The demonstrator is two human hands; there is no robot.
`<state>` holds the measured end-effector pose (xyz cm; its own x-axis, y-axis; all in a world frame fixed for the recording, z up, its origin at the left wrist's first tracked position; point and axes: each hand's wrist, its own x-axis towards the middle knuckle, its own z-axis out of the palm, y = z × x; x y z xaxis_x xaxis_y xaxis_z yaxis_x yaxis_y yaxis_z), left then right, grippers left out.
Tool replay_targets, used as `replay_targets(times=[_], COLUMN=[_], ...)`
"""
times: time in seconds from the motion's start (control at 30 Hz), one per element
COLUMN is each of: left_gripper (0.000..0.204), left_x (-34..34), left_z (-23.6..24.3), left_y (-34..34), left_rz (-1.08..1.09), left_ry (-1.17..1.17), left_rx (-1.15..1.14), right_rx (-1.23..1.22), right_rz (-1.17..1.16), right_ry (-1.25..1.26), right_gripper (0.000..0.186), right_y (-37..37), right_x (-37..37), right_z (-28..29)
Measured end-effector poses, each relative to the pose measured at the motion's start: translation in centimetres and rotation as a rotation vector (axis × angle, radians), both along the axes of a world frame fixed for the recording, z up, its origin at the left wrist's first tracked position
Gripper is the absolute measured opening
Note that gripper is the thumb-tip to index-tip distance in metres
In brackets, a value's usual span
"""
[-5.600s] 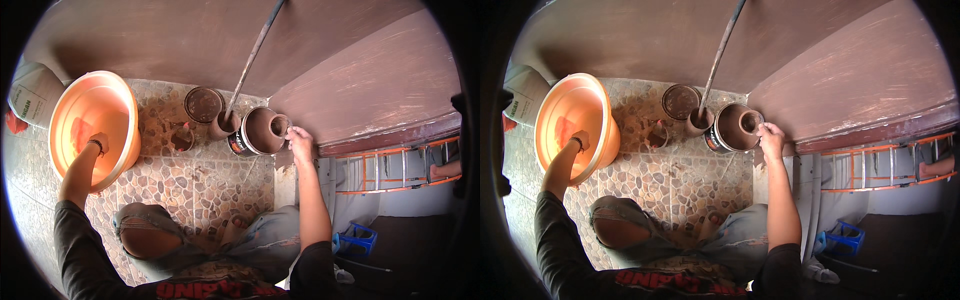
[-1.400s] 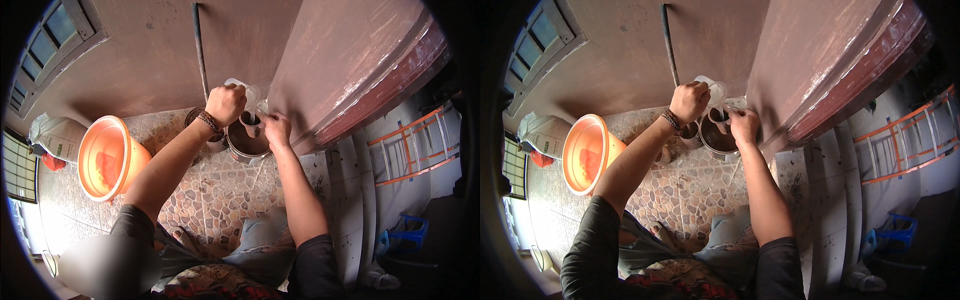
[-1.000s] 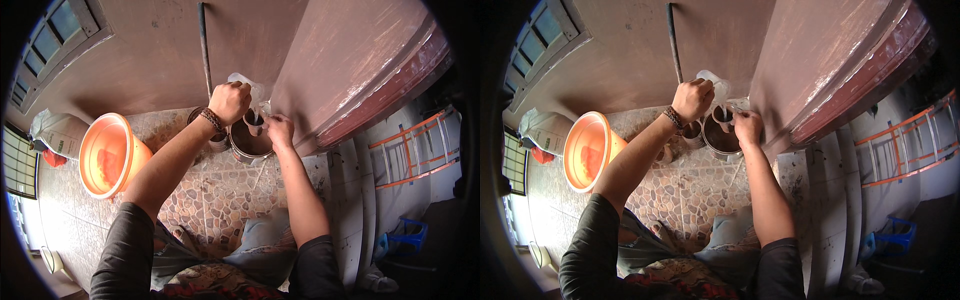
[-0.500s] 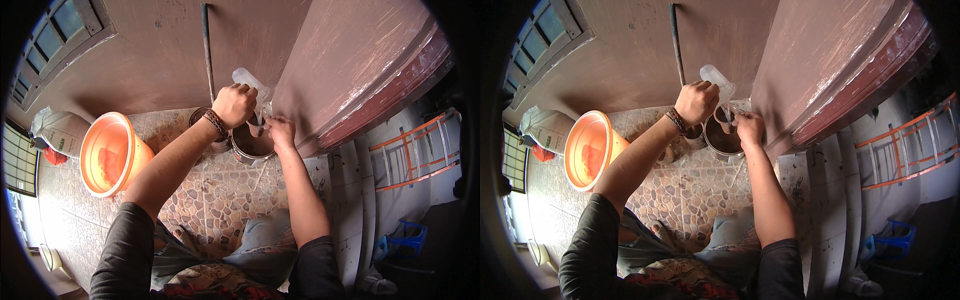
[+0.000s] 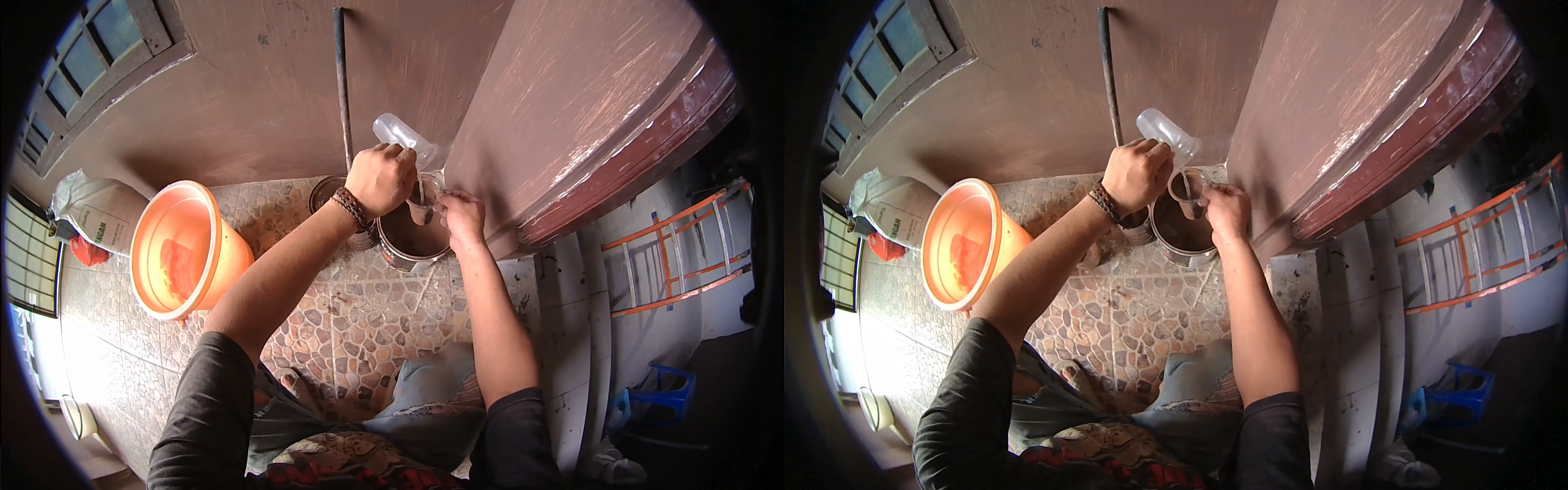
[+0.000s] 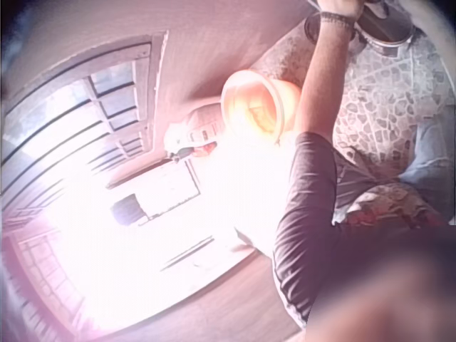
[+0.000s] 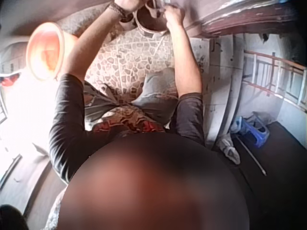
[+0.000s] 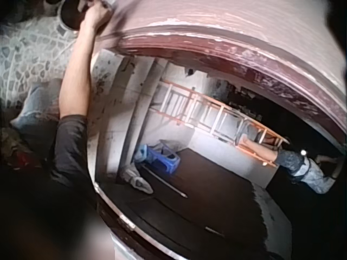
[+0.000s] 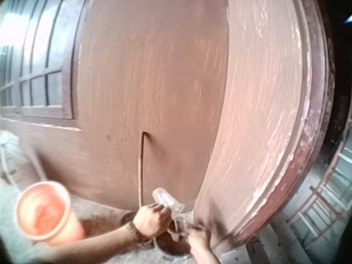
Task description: The person walks up a staircase carrying a paint can and a stick, then sits on the floor. They open the paint can and use the stick to stir the paint. They pour some paint into a smaller container and continue mixing.
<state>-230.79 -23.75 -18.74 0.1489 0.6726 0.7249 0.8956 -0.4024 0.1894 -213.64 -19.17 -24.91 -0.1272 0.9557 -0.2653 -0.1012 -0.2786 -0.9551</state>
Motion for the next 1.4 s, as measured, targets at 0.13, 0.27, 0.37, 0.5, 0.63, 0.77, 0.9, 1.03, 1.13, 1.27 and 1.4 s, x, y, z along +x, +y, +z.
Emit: replay_targets(times=[0.13, 0.27, 0.37, 0.5, 0.63, 0.77, 0.9, 1.03, 1.13, 1.27, 1.4], left_gripper=[0.015, 0.022, 0.024, 0.024, 0.022, 0.022, 0.023, 0.023, 0.023, 0.024, 0.025], left_x=[0.0, -0.7, -1.6, -3.5, -5.8, -7.3, -8.7, -9.4, -10.2, -11.4, -12.5], left_z=[0.1, 0.3, 0.4, 1.2, 3.0, 4.6, 4.5, 2.5, 1.5, 1.2, 1.3], left_y=[-0.3, -1.0, -1.8, -4.3, -8.5, -14.1, -18.8, -20.3, -20.9, -21.0, -21.3], left_rz=[0.158, 0.226, 0.184, 0.125, 0.106, 0.099, 0.126, 0.278, 0.271, 0.223, 0.210], left_ry=[-0.304, -0.773, -1.100, -1.324, -1.423, -1.593, -1.692, -1.748, -1.698, -1.644, -1.661], left_rx=[-0.148, -0.348, -0.472, -0.548, -0.591, -0.563, -0.500, -0.400, -0.426, -0.364, -0.313], right_rx=[-0.026, -0.036, -0.041, -0.052, -0.081, -0.110, -0.021, 0.048, 0.154, 0.351, 0.505], right_rz=[-0.003, -0.014, 0.000, 0.010, 0.013, 0.017, 0.046, 0.089, 0.115, 0.122, 0.124], right_ry=[0.026, 0.015, 0.009, 0.019, 0.008, -0.007, -0.116, -0.213, -0.337, -0.543, -0.739], right_gripper=[0.008, 0.008, 0.009, 0.010, 0.012, 0.013, 0.011, 0.009, 0.009, 0.011, 0.014], right_y=[0.1, 0.3, 0.3, 0.4, 0.6, 0.5, 0.1, -0.1, -0.2, -0.4, -0.1], right_x=[0.2, 0.5, 0.7, 0.9, 1.0, 0.4, -0.8, -1.8, -2.9, -4.2, -5.6], right_z=[0.3, 0.5, 0.5, 0.3, 0.4, 0.5, -0.1, -1.1, -1.7, -2.4, -2.7])
